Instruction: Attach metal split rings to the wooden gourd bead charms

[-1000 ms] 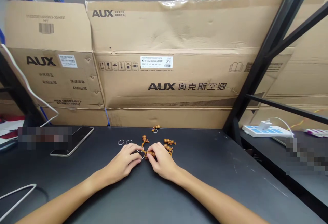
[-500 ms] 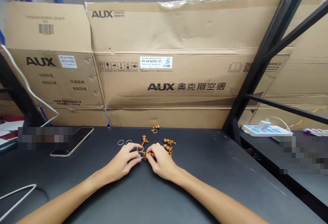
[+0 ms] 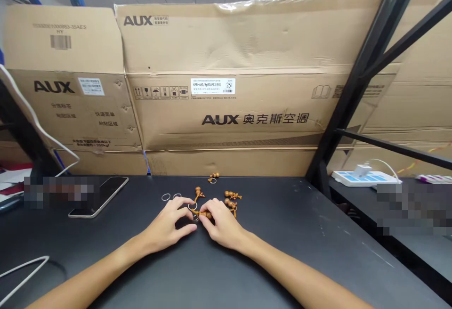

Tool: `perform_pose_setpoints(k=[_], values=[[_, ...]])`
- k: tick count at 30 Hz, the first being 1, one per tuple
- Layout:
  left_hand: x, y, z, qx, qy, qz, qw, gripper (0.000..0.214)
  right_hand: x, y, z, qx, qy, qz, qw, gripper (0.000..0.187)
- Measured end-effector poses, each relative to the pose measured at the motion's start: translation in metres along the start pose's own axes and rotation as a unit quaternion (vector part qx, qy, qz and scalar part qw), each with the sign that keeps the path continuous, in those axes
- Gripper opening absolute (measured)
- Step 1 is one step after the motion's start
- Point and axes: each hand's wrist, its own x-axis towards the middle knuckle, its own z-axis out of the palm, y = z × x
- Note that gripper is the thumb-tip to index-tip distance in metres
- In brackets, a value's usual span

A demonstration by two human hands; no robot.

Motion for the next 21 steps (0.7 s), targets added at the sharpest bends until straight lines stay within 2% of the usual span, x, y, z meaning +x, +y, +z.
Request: perform_pose_setpoints(k=[7,14,21], values=[[-0.0004,0.0006,0.0067,0.017,0.004,0.016,1.0,0.011,0.0,-0.0028,-0.0013,0.014,-0.012,-0.017,1.0,0.006],[0.0011,-0.0028,0.0006,0.023,-0.008,0.016,1.0,0.009,0.0017,0.0038,0.0021,-0.013,0.022,0.047,0.999,0.008],[-0.001,0.0005,0.0035,0.033,0.0,0.02,0.999,0.005,0.0005,-0.0018,-0.0009,0.021,-0.019,-0.002,1.0,0.007]])
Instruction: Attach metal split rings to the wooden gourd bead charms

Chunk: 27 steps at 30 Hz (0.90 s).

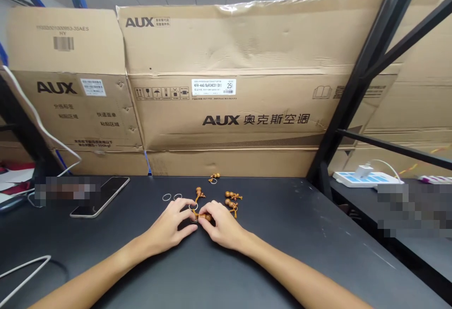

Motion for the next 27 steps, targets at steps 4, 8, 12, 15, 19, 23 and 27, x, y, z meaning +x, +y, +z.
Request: perform_pose_setpoints(k=[4,8,12,15,19,23,27], values=[[0.001,-0.0008,0.0007,-0.004,-0.01,0.016,1.0,0.01,0.0006,0.0016,0.0012,-0.009,0.003,0.01,1.0,0.007],[0.0026,-0.0042,-0.0025,-0.013,-0.006,0.007,1.0,0.013,0.0017,0.0055,0.0034,-0.04,0.045,0.057,0.997,0.009],[0.0017,-0.0034,-0.0026,-0.017,-0.004,-0.01,1.0,0.01,0.0007,0.0036,0.0022,-0.027,0.031,0.033,0.999,0.007],[0.0011,-0.0013,0.0002,-0.011,-0.006,-0.001,1.0,0.01,-0.0004,0.0013,0.0008,-0.01,0.012,0.006,1.0,0.007],[0.002,-0.002,0.0014,-0.008,-0.005,0.014,1.0,0.015,0.0003,0.0022,0.0017,-0.02,0.015,0.015,1.0,0.007],[0.0026,-0.0046,-0.002,-0.022,-0.002,0.015,1.0,0.015,0.0026,0.0048,0.0031,-0.053,0.042,0.064,0.996,0.009],[0.0012,-0.0031,-0.0041,-0.025,-0.012,0.001,1.0,0.011,0.0025,0.0027,0.0012,-0.034,0.037,0.049,0.998,0.008]])
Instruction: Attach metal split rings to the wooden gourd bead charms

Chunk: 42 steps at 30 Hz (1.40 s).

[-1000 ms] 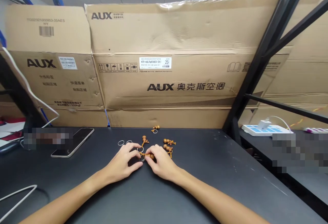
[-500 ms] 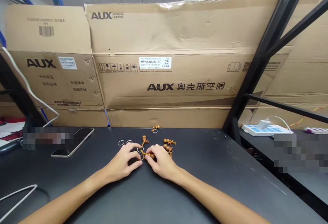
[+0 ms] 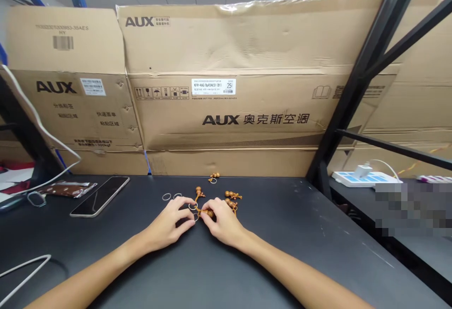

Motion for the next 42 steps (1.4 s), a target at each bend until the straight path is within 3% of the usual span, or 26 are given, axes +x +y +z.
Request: perform_pose_setpoints(k=[6,15,20,26,31,37,42], values=[[-0.001,0.003,0.006,0.007,0.002,0.006,1.0,0.008,-0.003,-0.003,-0.002,0.03,-0.028,-0.037,0.998,0.008],[0.0,-0.001,0.002,-0.039,-0.02,0.017,0.999,0.014,0.003,0.006,0.002,-0.007,0.025,0.07,0.997,0.011],[-0.002,0.003,0.002,-0.06,-0.047,0.029,0.997,0.007,0.003,0.004,0.0,0.017,0.021,0.035,0.999,0.01],[0.001,0.004,0.001,-0.068,0.01,-0.016,0.998,0.009,0.001,0.003,0.0,0.035,0.014,-0.016,0.999,0.013],[0.003,-0.008,0.0,-0.021,0.047,-0.052,0.997,0.009,0.001,0.006,0.003,0.056,0.019,0.017,0.998,0.015],[0.001,-0.006,-0.004,0.01,0.012,-0.018,1.0,0.014,0.001,0.008,0.002,-0.033,0.061,0.044,0.997,0.008],[-0.001,0.001,-0.005,0.009,-0.033,0.07,0.997,0.016,-0.001,0.006,0.001,-0.153,0.069,0.031,0.985,0.012]])
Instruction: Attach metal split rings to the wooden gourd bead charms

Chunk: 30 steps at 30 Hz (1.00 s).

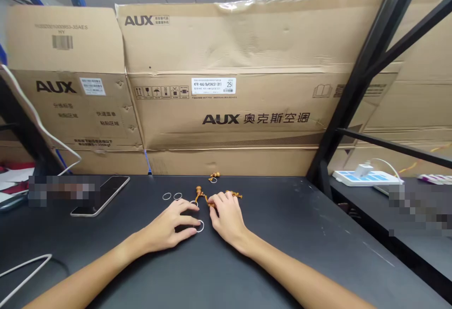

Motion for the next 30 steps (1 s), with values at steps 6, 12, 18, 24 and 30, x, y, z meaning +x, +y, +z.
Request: perform_pose_setpoints(k=[6,12,18,24,30], values=[[0.0,-0.007,-0.001,0.063,0.031,0.005,0.998,0.014,-0.002,-0.002,-0.001,-0.041,-0.005,-0.026,0.999,0.018],[-0.001,-0.027,-0.002,0.14,0.056,-0.042,0.988,0.026,-0.001,0.002,0.002,-0.051,-0.033,-0.014,0.998,0.023],[-0.004,-0.034,0.0,0.191,0.075,-0.121,0.971,0.022,-0.001,0.005,0.004,-0.065,-0.011,-0.015,0.998,0.025],[0.0,-0.013,-0.001,0.083,0.038,-0.049,0.995,0.024,-0.002,0.0,-0.001,-0.02,-0.007,-0.05,0.999,0.027],[0.002,-0.004,0.0,-0.018,-0.011,-0.02,1.0,0.013,-0.003,-0.002,-0.002,0.001,-0.045,-0.098,0.994,0.036]])
